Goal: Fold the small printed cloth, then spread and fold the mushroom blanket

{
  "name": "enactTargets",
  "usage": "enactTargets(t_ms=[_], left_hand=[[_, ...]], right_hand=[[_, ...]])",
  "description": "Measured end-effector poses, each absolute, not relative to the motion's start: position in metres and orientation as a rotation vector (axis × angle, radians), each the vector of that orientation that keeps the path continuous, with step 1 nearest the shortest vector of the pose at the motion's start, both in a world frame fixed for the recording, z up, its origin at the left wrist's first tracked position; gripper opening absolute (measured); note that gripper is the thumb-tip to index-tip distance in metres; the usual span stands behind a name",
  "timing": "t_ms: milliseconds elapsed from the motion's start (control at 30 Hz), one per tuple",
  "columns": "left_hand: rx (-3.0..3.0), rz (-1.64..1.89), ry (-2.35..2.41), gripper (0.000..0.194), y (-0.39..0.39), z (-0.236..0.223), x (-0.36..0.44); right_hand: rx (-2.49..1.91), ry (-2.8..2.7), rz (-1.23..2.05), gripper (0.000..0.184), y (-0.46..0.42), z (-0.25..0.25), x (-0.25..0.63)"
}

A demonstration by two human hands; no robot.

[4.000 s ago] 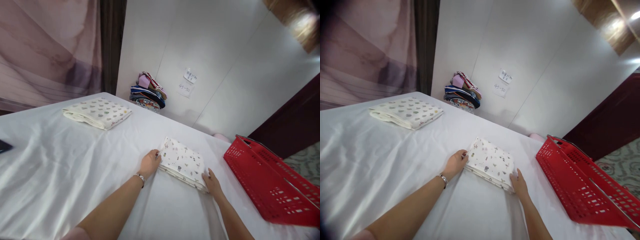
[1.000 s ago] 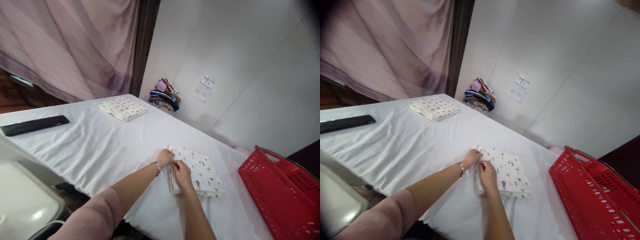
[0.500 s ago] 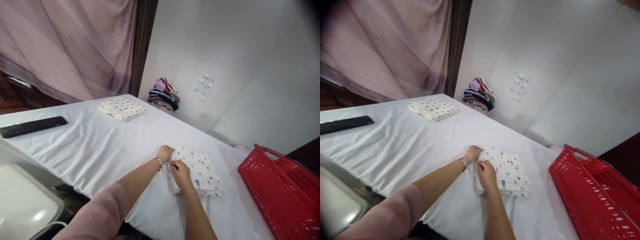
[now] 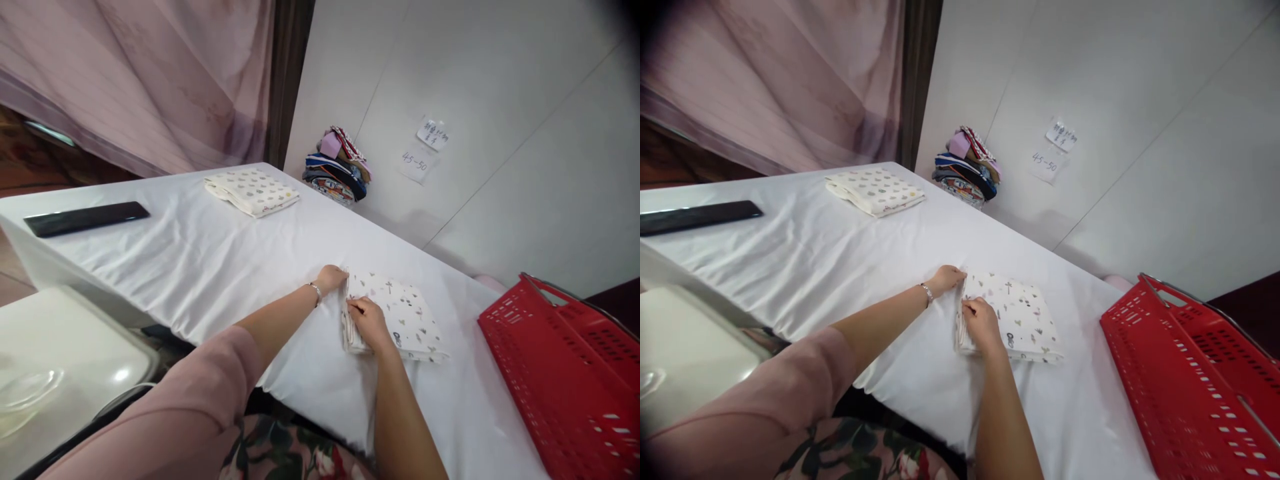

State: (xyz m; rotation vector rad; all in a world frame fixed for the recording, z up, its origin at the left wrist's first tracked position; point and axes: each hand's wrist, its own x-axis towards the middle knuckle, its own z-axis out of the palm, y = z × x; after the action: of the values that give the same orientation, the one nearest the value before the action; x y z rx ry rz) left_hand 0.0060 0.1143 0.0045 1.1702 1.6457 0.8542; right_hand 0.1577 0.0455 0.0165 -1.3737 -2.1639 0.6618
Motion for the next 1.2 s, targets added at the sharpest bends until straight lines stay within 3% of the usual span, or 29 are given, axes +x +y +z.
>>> enactTargets(t_ms=[500, 767, 1200], left_hand=[[1.163, 0.681, 1.352, 0.007, 0.021, 0.013, -0.001], [1.187, 0.699, 1.345, 0.006, 0.016, 0.000, 0.006], [1.343, 0.648, 1.430, 0.010, 0.015, 0.002, 0.013]], right_hand=[[-1.744, -2.245, 0.606, 0.021, 0.029, 0.036, 0.162], [-1.697, -2.271, 0.652, 0.012, 0.026, 0.037, 0.164], [-1.690, -2.239, 0.686, 0.016, 0.035, 0.028, 0.167]])
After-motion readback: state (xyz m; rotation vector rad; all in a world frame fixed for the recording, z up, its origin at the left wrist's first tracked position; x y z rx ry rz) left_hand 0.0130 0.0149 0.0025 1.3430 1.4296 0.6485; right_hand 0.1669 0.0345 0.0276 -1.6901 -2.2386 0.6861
